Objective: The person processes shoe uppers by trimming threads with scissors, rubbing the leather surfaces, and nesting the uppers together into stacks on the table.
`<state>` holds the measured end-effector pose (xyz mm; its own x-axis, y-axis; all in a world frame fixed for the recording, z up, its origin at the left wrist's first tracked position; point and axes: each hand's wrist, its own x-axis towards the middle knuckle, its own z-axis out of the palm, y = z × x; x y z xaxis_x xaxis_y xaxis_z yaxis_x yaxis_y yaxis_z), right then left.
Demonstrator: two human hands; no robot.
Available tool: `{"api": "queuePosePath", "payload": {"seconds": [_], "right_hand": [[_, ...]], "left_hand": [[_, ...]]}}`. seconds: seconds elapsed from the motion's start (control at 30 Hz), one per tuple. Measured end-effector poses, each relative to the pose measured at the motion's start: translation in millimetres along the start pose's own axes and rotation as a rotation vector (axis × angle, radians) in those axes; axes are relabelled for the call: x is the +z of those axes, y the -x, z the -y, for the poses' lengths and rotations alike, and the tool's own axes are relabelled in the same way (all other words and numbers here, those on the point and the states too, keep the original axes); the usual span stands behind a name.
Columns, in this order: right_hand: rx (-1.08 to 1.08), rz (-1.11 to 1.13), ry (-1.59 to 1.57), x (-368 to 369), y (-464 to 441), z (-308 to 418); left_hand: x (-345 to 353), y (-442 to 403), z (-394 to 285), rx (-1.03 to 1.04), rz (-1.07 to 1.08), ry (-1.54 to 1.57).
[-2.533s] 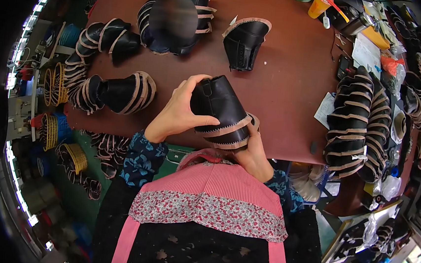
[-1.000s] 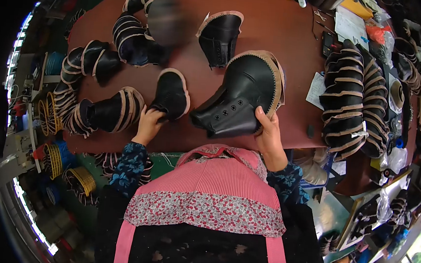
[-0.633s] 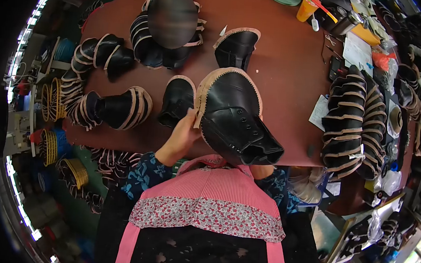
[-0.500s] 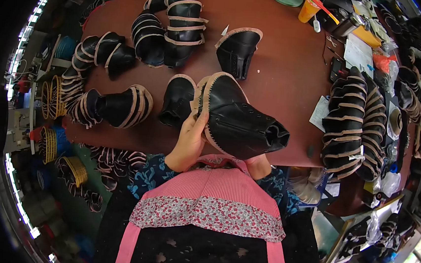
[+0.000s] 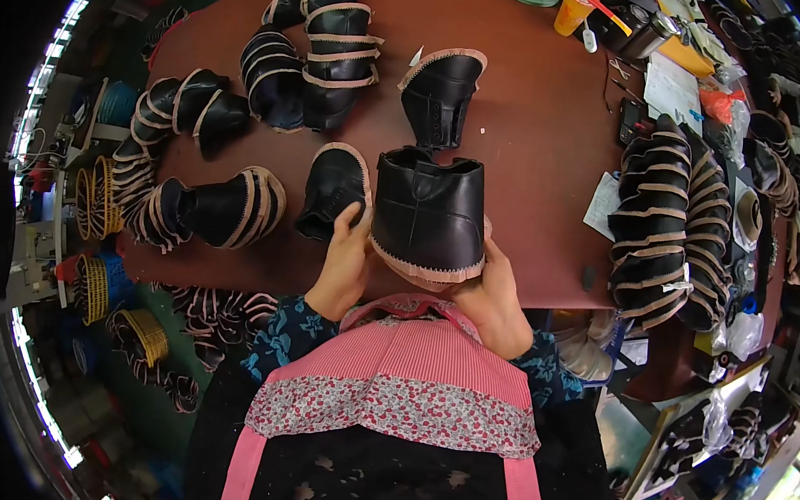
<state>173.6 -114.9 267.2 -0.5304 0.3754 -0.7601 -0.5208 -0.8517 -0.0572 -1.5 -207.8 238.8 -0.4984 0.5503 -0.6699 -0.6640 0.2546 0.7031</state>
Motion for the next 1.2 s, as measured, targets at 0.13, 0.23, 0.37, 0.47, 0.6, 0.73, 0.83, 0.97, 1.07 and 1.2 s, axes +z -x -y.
{"api": "queuePosePath", "payload": {"seconds": [0.13, 0.23, 0.37, 0.47, 0.6, 0.73, 0.83, 0.97, 1.07, 1.2], "right_hand": [[0.012, 0.035, 0.091, -1.9, 4.1, -4.7], [-0.067, 0.048, 0.212, 0.2, 11.6, -11.9], [-0.146, 0.088, 0.279, -1.0, 14.8, -12.2], [-0.180, 0.053, 0.268, -14.2, 4.9, -9.2], [-0.363, 0.043, 0.293, -22.6, -11.2, -10.7], [-0.377, 0.090, 0.270, -25.1, -19.7, -8.8], [-0.401, 0.034, 0.251, -36.3, -40.5, -8.5], [-0.779, -0.082, 0.265, -47.0, -45.2, 12.0], [-0.889, -0.090, 0.330, -51.0, -38.2, 40.1], [-0.729, -0.005, 0.286, -40.6, -35.0, 52.0]], "left_hand": [[-2.7, 11.7, -27.4, 1.031, -0.082, -0.427], [6.1, 44.6, -74.3, 1.367, 0.125, -1.028], [7.9, 63.0, -79.2, 1.226, 0.151, -1.196], [10.1, 64.4, -67.6, 1.208, 0.149, -1.108], [6.1, 60.5, -48.4, 1.238, 0.150, -1.026], [6.6, 60.4, -43.8, 0.954, 0.125, -0.966], [-10.2, 50.5, -22.1, 0.969, 0.284, -0.841], [-59.5, 63.5, -54.9, 1.099, 0.071, -1.124], [-90.7, 43.4, -61.4, 1.263, 0.031, -1.375], [-143.2, -46.6, -11.0, 1.033, -0.046, -1.716]]}}
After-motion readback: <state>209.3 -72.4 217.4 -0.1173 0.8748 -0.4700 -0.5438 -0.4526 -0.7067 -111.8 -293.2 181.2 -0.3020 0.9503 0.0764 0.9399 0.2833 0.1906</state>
